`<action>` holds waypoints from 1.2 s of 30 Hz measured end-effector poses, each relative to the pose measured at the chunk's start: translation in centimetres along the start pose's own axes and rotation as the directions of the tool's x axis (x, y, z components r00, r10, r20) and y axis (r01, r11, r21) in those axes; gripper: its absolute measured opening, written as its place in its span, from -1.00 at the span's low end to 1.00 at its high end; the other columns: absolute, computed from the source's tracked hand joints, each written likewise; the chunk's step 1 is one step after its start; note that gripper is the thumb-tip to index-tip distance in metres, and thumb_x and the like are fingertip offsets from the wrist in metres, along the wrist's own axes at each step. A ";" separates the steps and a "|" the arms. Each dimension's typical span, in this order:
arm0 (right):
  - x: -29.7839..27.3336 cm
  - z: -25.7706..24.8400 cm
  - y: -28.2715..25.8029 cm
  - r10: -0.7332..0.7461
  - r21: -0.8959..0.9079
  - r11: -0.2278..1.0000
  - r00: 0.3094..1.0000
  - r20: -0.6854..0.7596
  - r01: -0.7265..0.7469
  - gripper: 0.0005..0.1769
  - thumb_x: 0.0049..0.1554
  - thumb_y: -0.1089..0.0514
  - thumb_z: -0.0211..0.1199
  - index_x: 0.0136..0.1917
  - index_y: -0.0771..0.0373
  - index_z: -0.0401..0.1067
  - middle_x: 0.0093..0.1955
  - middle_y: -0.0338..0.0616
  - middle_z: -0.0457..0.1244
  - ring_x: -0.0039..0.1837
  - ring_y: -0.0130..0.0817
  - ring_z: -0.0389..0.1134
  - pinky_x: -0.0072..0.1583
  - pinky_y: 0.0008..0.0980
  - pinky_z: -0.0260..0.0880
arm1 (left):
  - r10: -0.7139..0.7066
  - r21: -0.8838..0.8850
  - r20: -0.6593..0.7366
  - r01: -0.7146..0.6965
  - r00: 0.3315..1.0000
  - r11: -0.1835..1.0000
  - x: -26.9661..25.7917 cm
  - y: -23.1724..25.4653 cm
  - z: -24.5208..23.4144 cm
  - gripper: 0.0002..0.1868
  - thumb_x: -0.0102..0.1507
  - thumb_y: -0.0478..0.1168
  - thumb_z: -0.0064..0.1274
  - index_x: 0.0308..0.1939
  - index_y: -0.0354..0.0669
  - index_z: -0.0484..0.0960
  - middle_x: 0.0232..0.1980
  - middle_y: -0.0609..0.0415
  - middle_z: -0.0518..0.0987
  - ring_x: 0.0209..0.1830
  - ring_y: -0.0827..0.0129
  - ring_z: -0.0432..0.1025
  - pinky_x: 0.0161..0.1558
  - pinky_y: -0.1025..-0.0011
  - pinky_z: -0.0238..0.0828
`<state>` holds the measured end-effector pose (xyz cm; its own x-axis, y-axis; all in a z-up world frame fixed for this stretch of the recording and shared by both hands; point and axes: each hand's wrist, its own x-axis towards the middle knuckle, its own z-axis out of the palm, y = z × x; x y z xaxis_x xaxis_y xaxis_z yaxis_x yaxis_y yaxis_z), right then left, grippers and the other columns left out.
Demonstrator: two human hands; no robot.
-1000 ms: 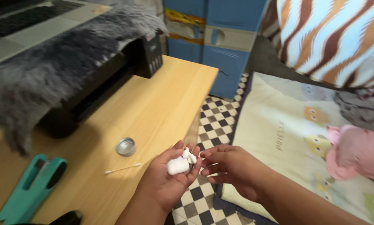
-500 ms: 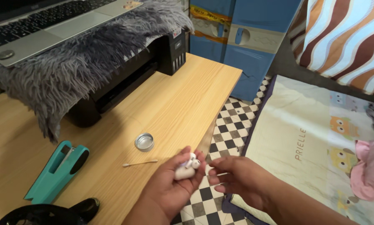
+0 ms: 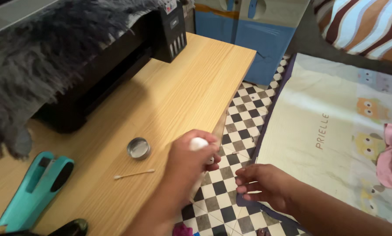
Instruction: The person organizes personal items on a wooden desk and in a drawer. They handle a cotton swab, a small container, a stapler, a makeup bag, an eyelash curler, a pack of wipes, a hair clip, and a pair of earbuds, placing them into the drawer or on the desk surface.
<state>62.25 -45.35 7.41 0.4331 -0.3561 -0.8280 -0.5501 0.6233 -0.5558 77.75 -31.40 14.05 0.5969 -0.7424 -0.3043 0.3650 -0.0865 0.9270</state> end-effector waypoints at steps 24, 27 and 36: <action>17.7 -1.0 1.0 0.018 0.014 1.000 0.992 0.126 -0.020 -0.56 0.22 0.16 0.13 0.35 0.31 0.39 0.09 -0.12 0.35 0.16 -0.26 0.37 0.20 -0.14 0.43 | 0.447 0.230 -0.478 -0.383 0.756 0.895 4.5 -2.0 0.6 -0.86 0.17 -0.45 0.07 -0.18 -0.34 0.59 -0.32 -0.03 0.62 -0.46 0.40 0.58 -0.62 0.53 0.43; 20.3 -0.8 1.8 0.008 0.001 1.000 0.990 0.143 -0.008 -0.50 0.22 0.16 0.11 0.42 0.28 0.31 0.24 -0.15 0.36 0.22 -0.24 0.35 0.26 -0.11 0.40 | 0.534 0.297 -0.393 -0.446 0.749 0.844 4.7 -2.3 0.4 -0.83 0.21 -0.46 0.05 -0.11 -0.36 0.60 -0.23 -0.11 0.66 -0.39 0.34 0.62 -0.58 0.52 0.51; 27.4 -0.2 3.3 -0.112 0.007 0.993 0.951 0.287 0.115 -0.15 0.13 0.14 0.23 0.61 0.20 -0.03 0.62 -0.08 0.09 0.67 -0.24 -0.01 0.48 0.05 0.17 | 0.549 0.434 -0.457 -0.363 0.700 0.824 5.5 -2.8 0.4 -0.76 0.23 -0.43 0.05 -0.02 -0.28 0.54 -0.19 -0.13 0.66 -0.29 0.29 0.63 -0.44 0.42 0.54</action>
<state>72.12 -53.19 -17.12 0.6790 -0.2088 -0.7038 -0.4915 0.5829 -0.6471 79.77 -35.51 9.84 0.9447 -0.2631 0.1956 -0.2259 -0.0901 0.9700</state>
